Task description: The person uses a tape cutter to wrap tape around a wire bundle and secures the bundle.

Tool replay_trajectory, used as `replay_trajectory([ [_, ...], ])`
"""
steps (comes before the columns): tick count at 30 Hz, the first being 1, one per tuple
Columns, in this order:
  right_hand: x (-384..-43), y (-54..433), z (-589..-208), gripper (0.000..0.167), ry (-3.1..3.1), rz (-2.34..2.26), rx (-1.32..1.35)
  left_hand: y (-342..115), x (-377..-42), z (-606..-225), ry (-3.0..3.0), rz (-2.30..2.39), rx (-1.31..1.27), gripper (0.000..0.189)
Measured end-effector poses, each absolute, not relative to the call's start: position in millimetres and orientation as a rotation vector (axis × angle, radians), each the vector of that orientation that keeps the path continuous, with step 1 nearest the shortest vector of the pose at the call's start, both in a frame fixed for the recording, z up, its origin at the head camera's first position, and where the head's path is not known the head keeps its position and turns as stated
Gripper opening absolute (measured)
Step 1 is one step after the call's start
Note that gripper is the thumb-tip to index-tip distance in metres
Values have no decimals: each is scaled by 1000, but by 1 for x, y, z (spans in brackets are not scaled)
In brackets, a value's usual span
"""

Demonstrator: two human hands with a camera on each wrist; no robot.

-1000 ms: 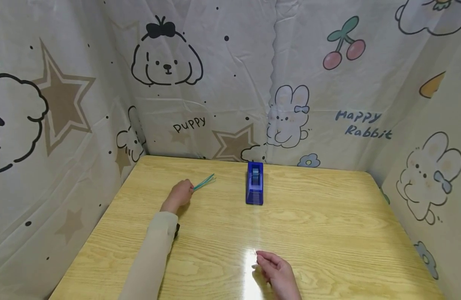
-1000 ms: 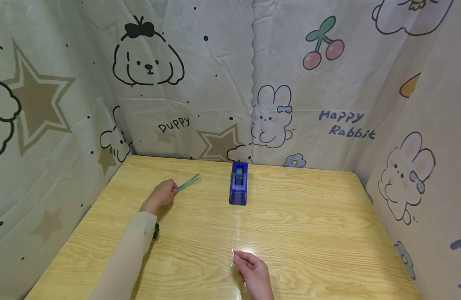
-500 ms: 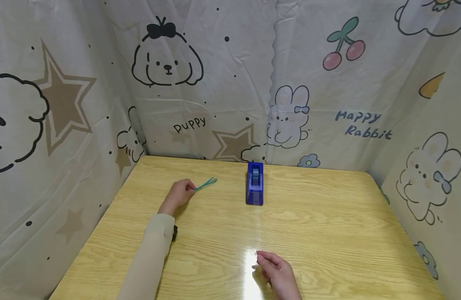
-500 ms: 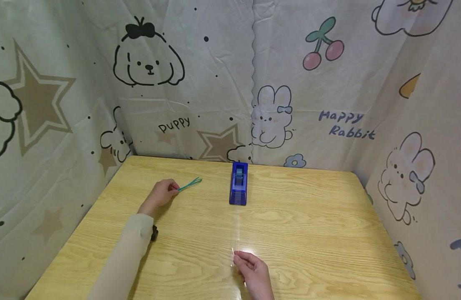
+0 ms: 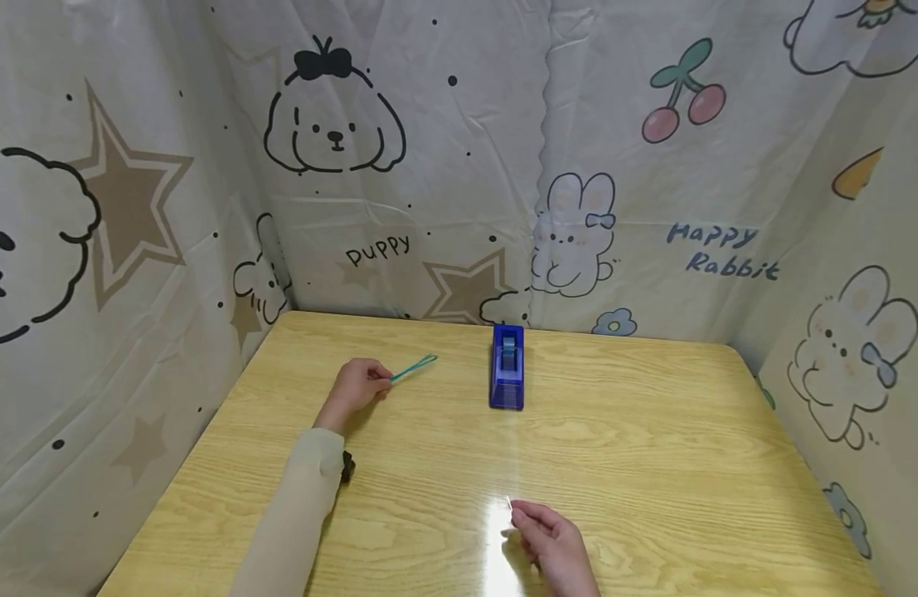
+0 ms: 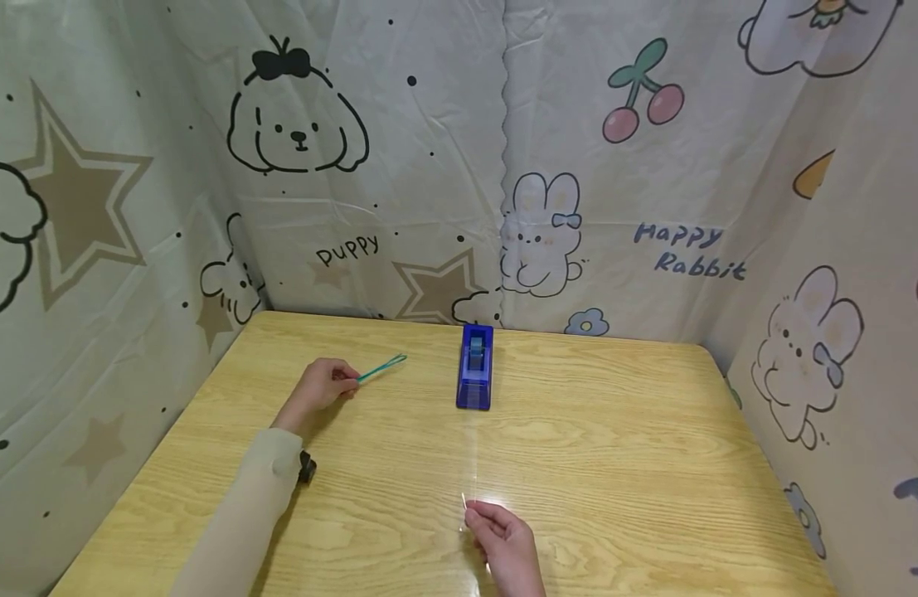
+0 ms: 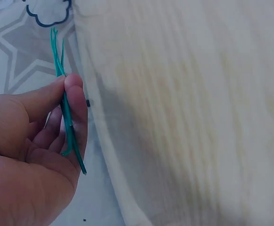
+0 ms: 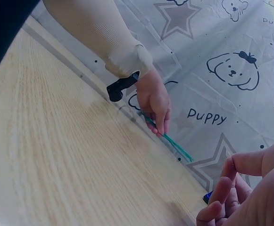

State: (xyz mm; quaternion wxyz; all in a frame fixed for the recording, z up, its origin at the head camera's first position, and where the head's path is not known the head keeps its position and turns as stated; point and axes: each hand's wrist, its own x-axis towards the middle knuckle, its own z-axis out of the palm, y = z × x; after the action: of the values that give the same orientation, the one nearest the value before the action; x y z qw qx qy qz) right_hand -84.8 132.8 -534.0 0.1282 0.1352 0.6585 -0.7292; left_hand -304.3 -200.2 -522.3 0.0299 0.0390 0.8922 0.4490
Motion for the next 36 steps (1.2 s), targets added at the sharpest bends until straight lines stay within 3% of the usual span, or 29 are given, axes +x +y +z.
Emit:
replay_trajectory([
  [19, -84, 132, -534, 41, 1919, -2140, 410, -177, -285, -506, 2566, 1493, 218, 8],
  [36, -83, 130, -527, 39, 1910, -2209, 382, -153, -255, -506, 2456, 1408, 476, 10],
])
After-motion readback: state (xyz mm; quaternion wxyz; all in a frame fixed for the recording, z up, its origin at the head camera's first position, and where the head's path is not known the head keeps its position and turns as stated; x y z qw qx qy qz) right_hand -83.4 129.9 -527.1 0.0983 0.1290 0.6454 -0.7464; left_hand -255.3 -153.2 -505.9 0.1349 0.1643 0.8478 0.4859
